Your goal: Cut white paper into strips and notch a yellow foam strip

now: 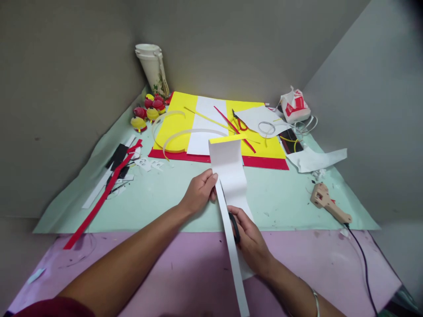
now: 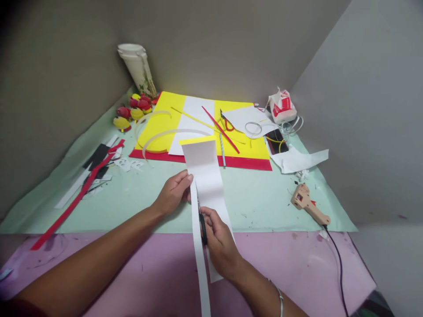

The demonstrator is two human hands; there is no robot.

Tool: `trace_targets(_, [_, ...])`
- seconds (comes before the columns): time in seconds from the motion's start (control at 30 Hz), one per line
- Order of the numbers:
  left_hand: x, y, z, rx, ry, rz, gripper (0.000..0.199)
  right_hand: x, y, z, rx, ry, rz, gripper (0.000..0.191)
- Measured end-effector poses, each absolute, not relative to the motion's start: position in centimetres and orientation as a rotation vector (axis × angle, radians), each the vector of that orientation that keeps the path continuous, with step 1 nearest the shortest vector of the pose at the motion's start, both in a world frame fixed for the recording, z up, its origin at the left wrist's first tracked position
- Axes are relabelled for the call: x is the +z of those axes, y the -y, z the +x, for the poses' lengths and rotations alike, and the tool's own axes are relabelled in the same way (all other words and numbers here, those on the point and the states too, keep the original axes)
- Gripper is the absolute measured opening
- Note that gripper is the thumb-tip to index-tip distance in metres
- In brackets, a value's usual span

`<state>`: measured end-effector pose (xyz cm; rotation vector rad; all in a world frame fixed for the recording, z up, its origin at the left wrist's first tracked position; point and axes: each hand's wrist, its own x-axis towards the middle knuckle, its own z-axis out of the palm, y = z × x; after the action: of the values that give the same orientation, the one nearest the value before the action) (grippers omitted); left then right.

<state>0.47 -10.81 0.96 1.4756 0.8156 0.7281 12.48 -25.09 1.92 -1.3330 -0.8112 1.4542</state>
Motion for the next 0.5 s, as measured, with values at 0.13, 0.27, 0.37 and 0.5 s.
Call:
trace_targets(0.13, [1.1,10.9,0.4,0.715,-0.822,1.469,0.032,2.1,25.0,12.4,1.441,0.847,-1.338,0.028])
trace_targets(0.27, [1.4,10.9,0.4,0.721,-0.835,1.453,0.032,2.2,25.0,12.4,1.416,0.898,-1.336,0.029])
trace_targets(0.37, [1.7,11.0,0.4,0.729,-0.852,1.468,0.032,1.9,25.0,12.5,1.409,0.915,-1.289,0.028])
trace_targets(0.5, [2.0,11.0,0.5,0.735,-0.868,1.472,0.032,1.5,25.1,12.6,1.393,0.929,-1.299,0.026])
